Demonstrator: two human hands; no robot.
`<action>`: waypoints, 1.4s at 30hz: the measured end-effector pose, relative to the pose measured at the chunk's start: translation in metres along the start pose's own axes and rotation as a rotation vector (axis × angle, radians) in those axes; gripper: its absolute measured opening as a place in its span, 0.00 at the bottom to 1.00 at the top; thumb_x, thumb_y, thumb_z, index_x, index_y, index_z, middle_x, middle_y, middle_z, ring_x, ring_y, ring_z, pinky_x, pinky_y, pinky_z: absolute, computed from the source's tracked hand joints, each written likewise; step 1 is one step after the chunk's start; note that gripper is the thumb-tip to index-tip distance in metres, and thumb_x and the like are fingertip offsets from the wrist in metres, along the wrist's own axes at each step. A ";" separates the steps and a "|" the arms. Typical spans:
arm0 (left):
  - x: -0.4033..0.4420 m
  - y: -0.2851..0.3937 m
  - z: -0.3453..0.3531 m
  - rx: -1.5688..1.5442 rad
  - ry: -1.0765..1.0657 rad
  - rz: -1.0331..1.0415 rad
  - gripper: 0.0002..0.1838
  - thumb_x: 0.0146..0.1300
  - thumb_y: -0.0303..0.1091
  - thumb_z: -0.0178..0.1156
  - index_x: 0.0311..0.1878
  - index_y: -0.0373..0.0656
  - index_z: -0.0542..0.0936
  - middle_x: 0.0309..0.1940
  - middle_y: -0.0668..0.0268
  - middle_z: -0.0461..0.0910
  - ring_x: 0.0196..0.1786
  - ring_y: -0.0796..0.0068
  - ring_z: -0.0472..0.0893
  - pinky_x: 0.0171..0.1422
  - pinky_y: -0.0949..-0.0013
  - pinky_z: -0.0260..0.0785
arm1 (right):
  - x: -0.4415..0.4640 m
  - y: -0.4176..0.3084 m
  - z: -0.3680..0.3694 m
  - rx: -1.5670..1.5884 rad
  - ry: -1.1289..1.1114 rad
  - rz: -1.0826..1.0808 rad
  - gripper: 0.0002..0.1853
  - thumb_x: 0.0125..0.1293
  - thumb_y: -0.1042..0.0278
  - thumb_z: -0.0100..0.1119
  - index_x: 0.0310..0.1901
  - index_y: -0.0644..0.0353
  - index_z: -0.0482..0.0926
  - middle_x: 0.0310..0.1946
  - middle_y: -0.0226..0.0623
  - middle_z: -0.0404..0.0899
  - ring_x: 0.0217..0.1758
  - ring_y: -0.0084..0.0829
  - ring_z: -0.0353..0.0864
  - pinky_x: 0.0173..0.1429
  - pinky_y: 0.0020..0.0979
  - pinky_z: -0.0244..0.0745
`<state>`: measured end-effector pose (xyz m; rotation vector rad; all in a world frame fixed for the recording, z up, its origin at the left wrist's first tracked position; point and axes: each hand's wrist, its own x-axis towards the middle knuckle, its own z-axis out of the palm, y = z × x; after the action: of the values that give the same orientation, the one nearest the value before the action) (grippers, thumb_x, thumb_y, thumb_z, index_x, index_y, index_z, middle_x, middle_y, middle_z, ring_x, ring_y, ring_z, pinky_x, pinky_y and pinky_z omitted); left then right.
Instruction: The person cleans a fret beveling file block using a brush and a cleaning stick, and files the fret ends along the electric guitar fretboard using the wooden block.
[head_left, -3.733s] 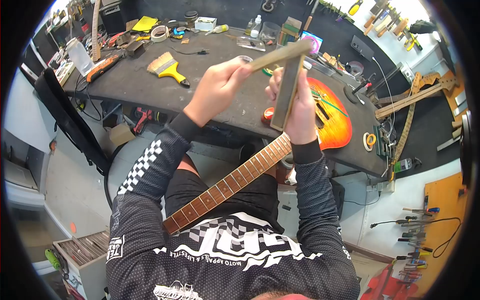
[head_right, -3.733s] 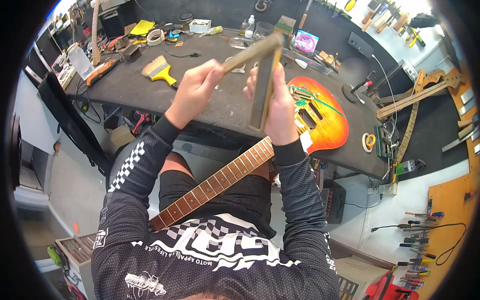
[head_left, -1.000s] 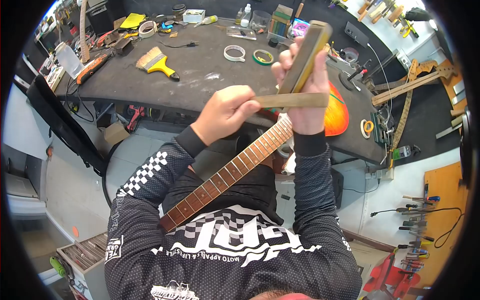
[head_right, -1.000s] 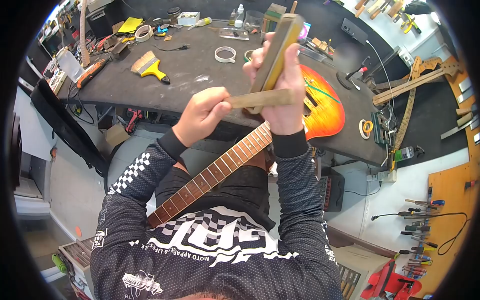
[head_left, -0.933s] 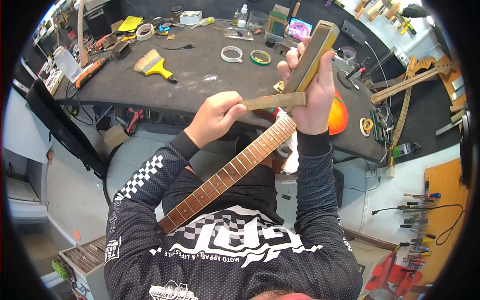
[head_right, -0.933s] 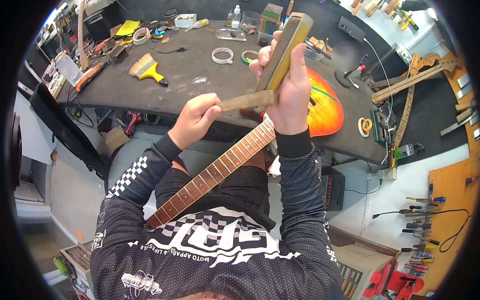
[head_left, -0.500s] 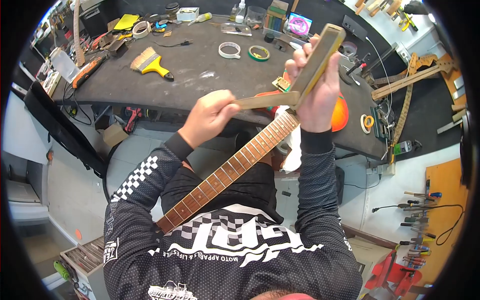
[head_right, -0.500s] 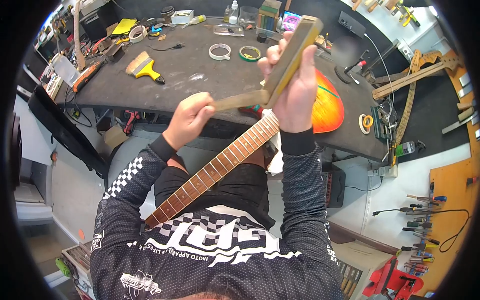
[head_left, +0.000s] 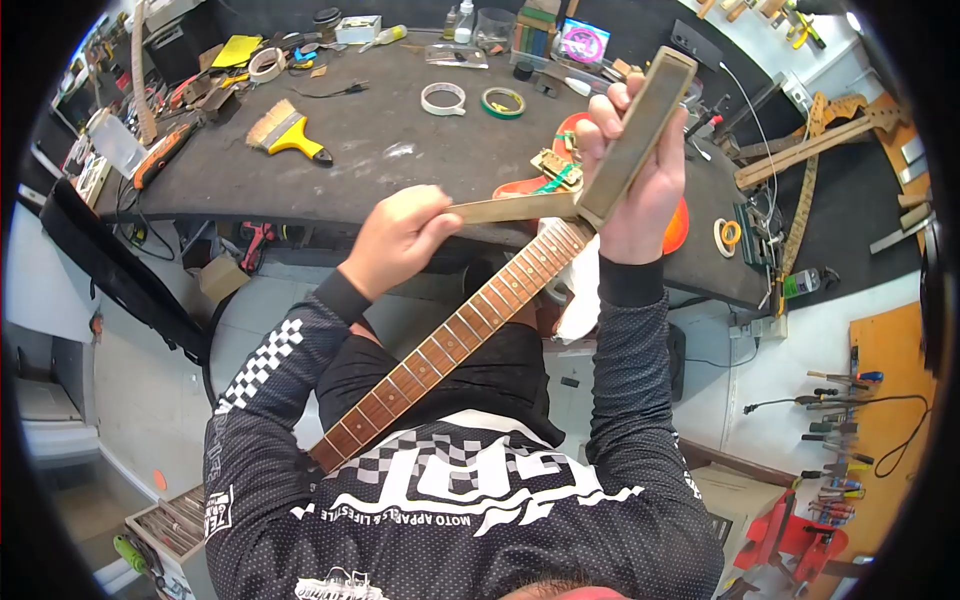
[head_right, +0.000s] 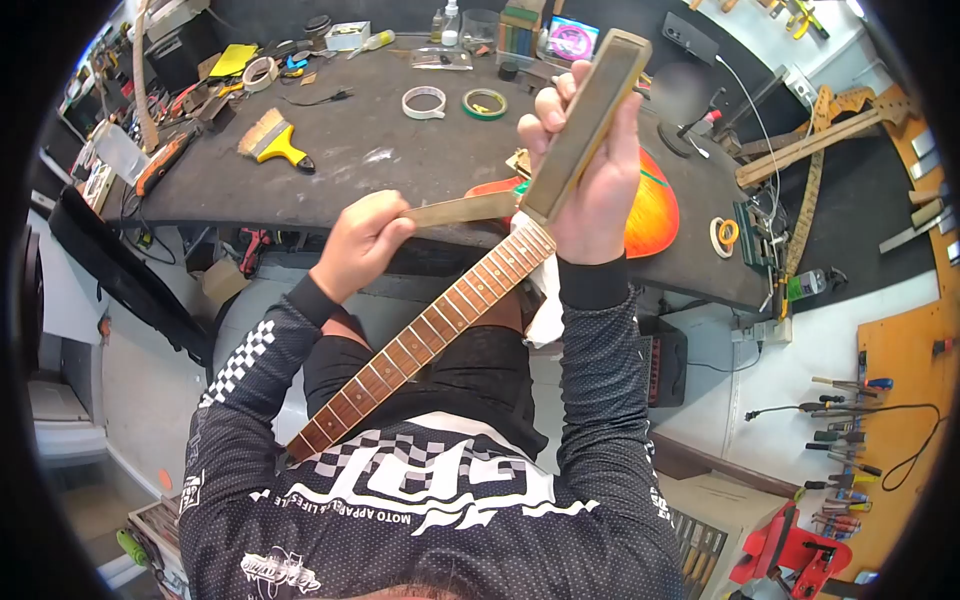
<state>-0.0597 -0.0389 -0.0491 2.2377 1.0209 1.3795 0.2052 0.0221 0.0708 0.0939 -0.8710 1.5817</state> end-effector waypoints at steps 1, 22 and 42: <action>-0.007 -0.004 -0.004 0.015 -0.012 -0.018 0.16 0.81 0.39 0.64 0.40 0.34 0.79 0.31 0.54 0.70 0.36 0.50 0.74 0.45 0.55 0.70 | -0.001 -0.005 -0.001 -0.001 -0.005 -0.010 0.30 0.92 0.40 0.46 0.69 0.64 0.76 0.49 0.32 0.72 0.46 0.29 0.72 0.47 0.33 0.72; -0.009 0.021 -0.011 -0.017 -0.030 -0.073 0.17 0.81 0.42 0.66 0.40 0.36 0.81 0.31 0.56 0.74 0.36 0.51 0.77 0.43 0.55 0.71 | -0.015 -0.004 0.003 -0.047 0.034 0.003 0.30 0.93 0.40 0.40 0.68 0.63 0.75 0.47 0.32 0.71 0.44 0.28 0.72 0.44 0.33 0.71; 0.021 0.048 0.039 -0.243 -0.044 0.034 0.19 0.84 0.44 0.60 0.43 0.36 0.80 0.33 0.53 0.75 0.38 0.48 0.78 0.46 0.54 0.72 | -0.038 0.031 0.016 -0.141 0.150 0.076 0.34 0.89 0.33 0.48 0.71 0.60 0.73 0.47 0.28 0.71 0.45 0.25 0.72 0.47 0.32 0.71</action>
<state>-0.0002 -0.0539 -0.0259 2.1049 0.7594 1.3801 0.1797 -0.0164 0.0478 -0.1579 -0.8741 1.5711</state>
